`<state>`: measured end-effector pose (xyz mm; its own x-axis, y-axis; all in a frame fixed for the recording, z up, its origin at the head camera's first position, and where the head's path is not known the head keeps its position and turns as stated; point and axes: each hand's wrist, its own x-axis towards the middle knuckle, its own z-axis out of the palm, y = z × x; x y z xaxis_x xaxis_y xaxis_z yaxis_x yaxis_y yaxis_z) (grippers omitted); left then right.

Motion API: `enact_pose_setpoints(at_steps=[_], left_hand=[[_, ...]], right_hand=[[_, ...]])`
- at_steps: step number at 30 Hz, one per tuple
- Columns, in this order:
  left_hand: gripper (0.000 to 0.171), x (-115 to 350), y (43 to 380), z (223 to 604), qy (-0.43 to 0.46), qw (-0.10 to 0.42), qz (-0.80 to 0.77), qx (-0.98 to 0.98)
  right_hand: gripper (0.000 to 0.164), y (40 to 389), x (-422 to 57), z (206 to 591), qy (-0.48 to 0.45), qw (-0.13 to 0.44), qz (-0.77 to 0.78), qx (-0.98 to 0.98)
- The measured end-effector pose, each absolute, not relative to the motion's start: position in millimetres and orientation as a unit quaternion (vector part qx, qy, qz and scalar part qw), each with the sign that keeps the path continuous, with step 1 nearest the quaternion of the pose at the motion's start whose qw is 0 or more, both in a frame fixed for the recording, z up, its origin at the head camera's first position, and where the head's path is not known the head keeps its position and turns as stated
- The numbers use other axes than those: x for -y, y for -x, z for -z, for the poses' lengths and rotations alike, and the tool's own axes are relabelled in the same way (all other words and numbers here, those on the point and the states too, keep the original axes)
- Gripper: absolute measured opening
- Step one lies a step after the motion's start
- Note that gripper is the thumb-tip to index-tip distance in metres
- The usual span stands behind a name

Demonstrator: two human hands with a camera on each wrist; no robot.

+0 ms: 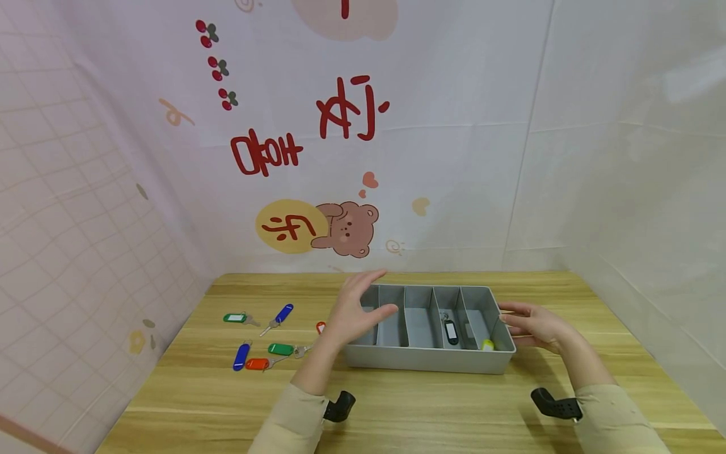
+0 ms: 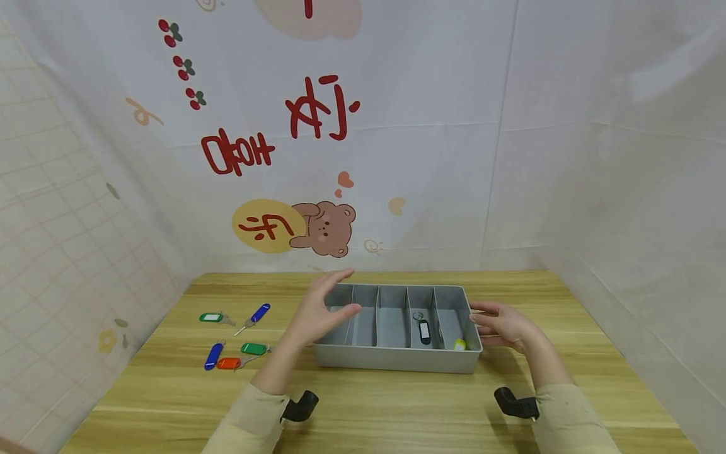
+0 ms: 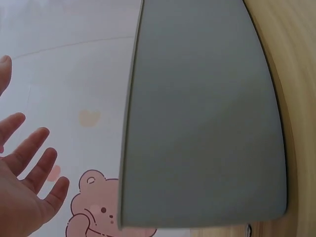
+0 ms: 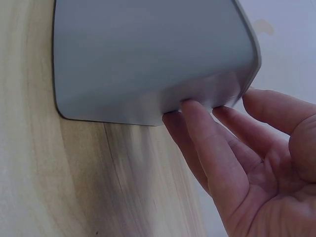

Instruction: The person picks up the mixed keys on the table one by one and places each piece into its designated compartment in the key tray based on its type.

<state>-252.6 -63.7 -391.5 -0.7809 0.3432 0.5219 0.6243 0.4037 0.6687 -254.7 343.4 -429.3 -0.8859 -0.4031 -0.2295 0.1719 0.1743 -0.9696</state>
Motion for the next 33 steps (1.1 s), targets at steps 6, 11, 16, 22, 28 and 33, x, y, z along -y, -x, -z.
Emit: enact_pose_setpoints(at_steps=[6,11,16,22,28,33], left_hand=[[0.064,76.4,255.3,395.4,0.294,0.162,0.454,0.825],[0.064,86.5,258.5,399.8,0.293,0.166,0.447,0.829],[0.065,96.6,261.6,404.2,0.295,0.164,0.434,0.835],[0.067,109.0,264.2,413.3,0.272,0.145,0.431,0.848],[0.066,122.4,267.0,422.5,0.270,0.135,0.425,0.853],[0.065,134.1,268.7,425.5,0.270,0.119,0.419,0.859]], right_hand=[[0.064,254.7,-344.3,429.3,0.070,0.223,0.635,-0.736],[0.065,254.8,-344.2,429.0,0.073,0.224,0.632,-0.738],[0.064,255.0,-343.8,429.1,0.070,0.226,0.635,-0.736],[0.064,255.1,-343.3,429.2,0.070,0.227,0.638,-0.732],[0.066,255.4,-343.9,429.3,0.070,0.225,0.638,-0.733],[0.066,255.4,-344.6,430.2,0.068,0.226,0.638,-0.733]])
